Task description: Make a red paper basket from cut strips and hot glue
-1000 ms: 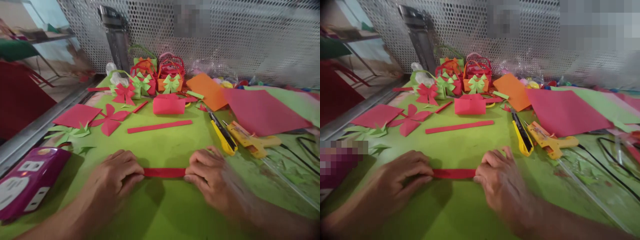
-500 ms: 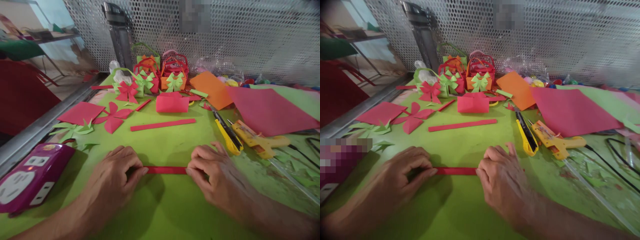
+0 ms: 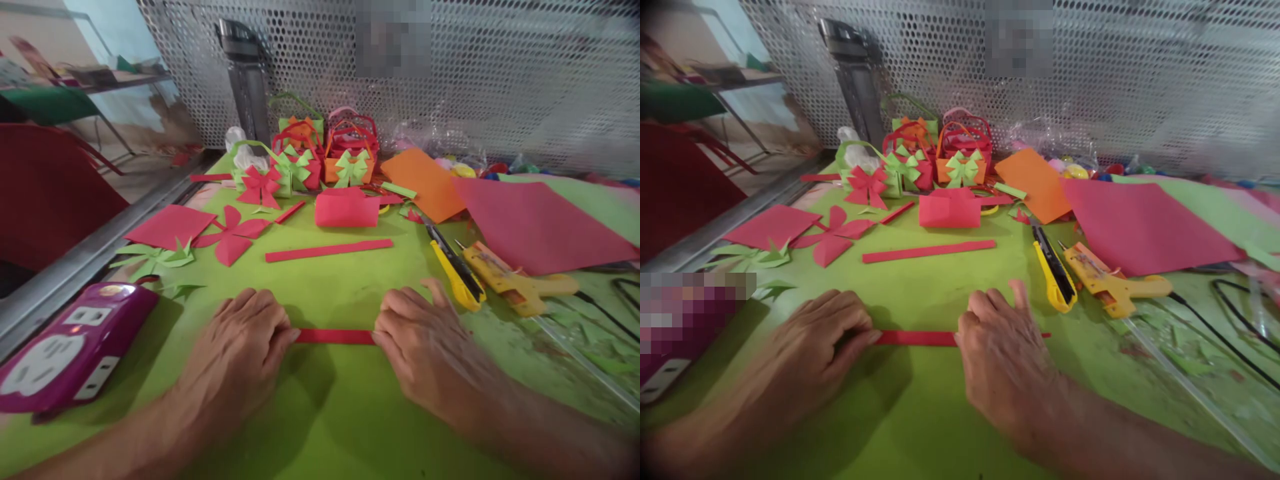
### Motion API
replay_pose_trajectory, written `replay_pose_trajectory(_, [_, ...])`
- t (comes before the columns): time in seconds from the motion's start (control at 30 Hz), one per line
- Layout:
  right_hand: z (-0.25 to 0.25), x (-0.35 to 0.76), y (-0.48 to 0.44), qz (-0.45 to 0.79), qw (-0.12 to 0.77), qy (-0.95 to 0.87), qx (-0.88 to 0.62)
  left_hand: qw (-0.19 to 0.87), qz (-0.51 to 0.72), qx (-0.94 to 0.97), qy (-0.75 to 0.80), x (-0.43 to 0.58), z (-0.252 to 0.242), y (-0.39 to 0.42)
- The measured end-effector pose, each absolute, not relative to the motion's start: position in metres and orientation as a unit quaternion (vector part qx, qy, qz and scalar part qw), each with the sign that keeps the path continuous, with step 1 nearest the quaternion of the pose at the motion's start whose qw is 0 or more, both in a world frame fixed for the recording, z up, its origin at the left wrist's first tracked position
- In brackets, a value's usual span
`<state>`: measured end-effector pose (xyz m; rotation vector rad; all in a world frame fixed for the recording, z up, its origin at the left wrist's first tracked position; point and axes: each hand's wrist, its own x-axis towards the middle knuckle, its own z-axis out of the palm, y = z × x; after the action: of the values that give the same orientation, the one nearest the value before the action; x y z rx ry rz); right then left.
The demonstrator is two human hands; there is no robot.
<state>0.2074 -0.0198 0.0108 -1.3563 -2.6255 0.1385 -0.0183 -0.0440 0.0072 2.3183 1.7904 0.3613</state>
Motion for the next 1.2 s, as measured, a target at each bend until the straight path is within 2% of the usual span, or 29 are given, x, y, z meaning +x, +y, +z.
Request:
replay_pose_trajectory(0.53, [0.0172, 0.2023, -0.0162, 0.03, 0.027, -0.882, -0.47, 0.061, 0.101, 0.789, 0.603, -0.0144, 0.0068, -0.0426])
replay_pose_trajectory(1.0, [0.0191, 0.1986, -0.0149, 0.016, 0.03, -0.88, -0.474, 0.08, 0.124, 0.786, 0.601, -0.0134, 0.0091, -0.0413])
replay_pose_trajectory(1.2, [0.0131, 0.2017, -0.0161, 0.002, 0.058, -0.883, -0.467, 0.053, 0.114, 0.784, 0.608, -0.0134, 0.0082, -0.0419])
